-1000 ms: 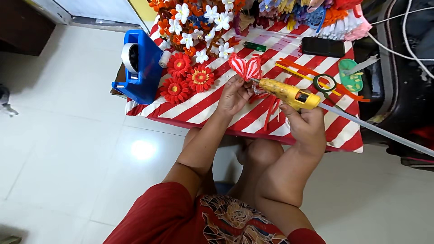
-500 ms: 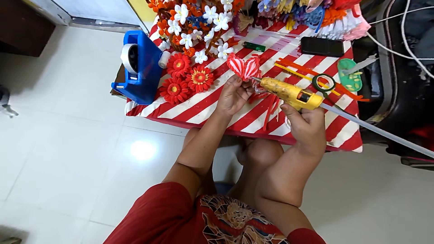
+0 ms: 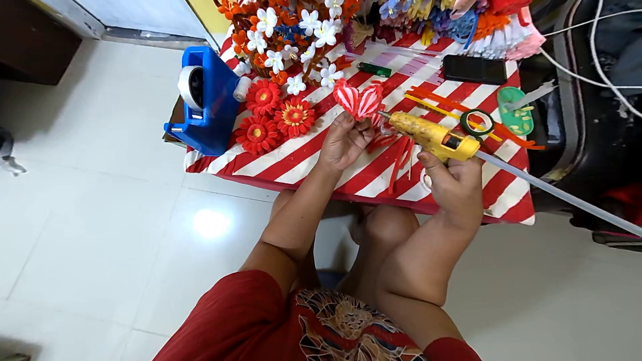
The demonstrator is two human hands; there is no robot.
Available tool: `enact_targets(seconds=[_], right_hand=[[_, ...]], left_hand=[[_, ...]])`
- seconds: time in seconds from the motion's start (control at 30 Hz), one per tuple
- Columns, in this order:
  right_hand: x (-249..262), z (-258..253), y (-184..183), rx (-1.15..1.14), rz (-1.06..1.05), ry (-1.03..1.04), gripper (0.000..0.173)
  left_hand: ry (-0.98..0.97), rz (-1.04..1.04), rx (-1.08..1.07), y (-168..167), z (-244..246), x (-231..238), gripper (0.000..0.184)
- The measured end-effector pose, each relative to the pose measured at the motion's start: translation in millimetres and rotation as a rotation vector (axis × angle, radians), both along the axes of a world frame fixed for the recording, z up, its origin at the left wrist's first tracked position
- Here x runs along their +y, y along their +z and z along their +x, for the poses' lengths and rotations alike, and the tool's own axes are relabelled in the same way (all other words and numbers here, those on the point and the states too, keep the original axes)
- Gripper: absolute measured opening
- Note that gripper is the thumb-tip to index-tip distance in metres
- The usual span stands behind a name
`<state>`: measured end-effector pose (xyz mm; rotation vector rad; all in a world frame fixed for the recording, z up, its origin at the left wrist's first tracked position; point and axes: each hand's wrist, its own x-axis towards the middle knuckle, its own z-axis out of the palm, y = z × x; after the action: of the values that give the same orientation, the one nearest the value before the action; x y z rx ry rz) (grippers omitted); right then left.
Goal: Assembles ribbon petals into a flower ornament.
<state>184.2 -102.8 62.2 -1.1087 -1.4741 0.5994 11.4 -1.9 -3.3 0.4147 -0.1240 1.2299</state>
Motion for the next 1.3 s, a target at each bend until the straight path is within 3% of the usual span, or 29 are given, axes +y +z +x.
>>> enact_targets(seconds=[0.4,1.3], right_hand=[[1.2,1.1,-1.4,0.103,0.052,0.037,0.025],[1.4,-1.7,-1.7,0.044,0.021,0.037,0.023]], left_hand=[[-0.012,-0.012,-0.010,2.2,-1.4,0.5,0.013],[-0.001,-0.010,0.001,1.1,-1.2,-0.1,0.012]])
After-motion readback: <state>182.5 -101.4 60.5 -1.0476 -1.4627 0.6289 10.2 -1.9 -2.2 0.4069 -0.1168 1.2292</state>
